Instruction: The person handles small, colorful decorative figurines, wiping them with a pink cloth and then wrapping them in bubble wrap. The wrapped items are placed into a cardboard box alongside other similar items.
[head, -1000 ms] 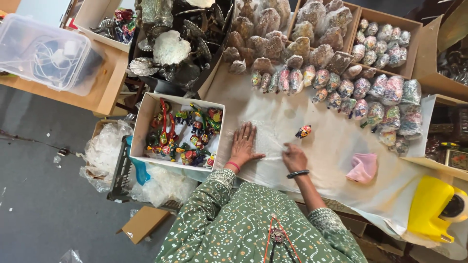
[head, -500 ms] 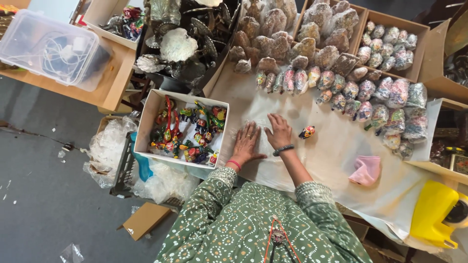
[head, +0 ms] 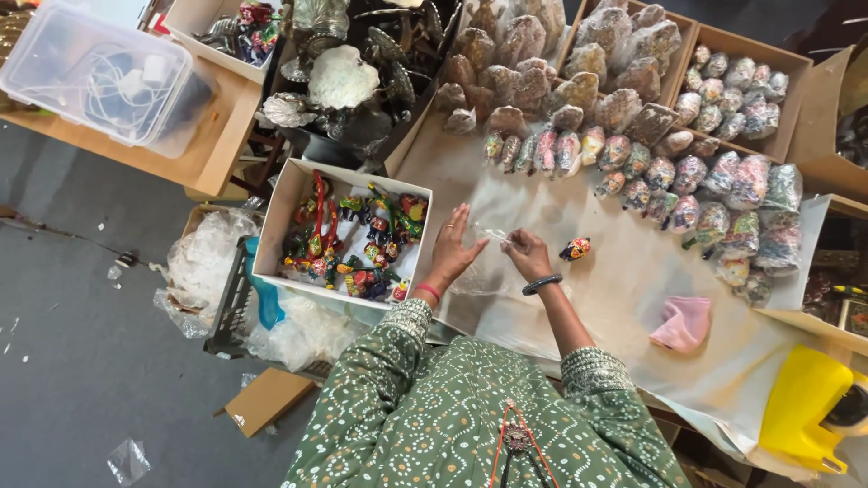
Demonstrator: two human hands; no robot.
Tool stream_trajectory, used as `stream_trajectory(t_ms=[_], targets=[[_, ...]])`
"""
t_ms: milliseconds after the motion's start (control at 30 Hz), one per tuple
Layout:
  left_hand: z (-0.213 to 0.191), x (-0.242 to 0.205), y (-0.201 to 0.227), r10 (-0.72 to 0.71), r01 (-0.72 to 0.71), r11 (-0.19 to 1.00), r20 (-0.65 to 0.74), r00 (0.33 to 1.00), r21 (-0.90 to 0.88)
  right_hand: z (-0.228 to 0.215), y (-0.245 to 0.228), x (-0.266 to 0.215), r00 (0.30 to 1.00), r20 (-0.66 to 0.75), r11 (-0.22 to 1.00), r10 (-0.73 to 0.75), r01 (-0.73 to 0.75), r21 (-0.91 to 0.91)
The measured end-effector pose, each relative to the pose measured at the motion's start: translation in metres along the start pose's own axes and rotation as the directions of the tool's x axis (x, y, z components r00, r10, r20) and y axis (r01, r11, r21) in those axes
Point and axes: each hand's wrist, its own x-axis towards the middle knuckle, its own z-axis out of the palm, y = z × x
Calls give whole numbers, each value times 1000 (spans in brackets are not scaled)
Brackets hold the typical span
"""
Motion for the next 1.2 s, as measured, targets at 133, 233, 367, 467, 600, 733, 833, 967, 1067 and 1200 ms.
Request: stream_trajectory(t_ms=[133,233,367,467,600,733,833,967,1067,1200], targets=[[26,1,-13,-23,25,1000,124,992,-15,-7,-38,-11,997,75,979,15,-29,201],[46,-5,-27,-283,317,948,361,888,-36,-11,-77,-17,993,114,982,10,-31,187],[43,-4,-19,-121,191,970,378,918,-153,-11,-68,-15,983,178,993,35,-53,101],[35,3,-12,-162,236,959,382,910,-156,-12,-73,-18,975,222,999,25,-19,-26],[30,7,-4,-261,308,948,360,895,-77,-5,-93,-41,985,175,983,13,20,-184],[46,3,-10,-151,153,988,241,959,12,13,-115,-67,963,-4,923,-270,258,-285],[67,0,-33,-117,78,976,187,975,202,15,-135,-85,876,-89,830,-475,412,-376],[78,-7,-56,-121,58,912,132,984,405,12,-117,-106,904,-192,899,-383,317,-302],[80,-9,-62,-105,54,904,98,990,424,-6,-95,-126,937,-295,967,-185,121,-225],[78,-6,-58,-110,63,868,66,992,493,-48,-68,-156,912,-409,999,-21,4,-42]])
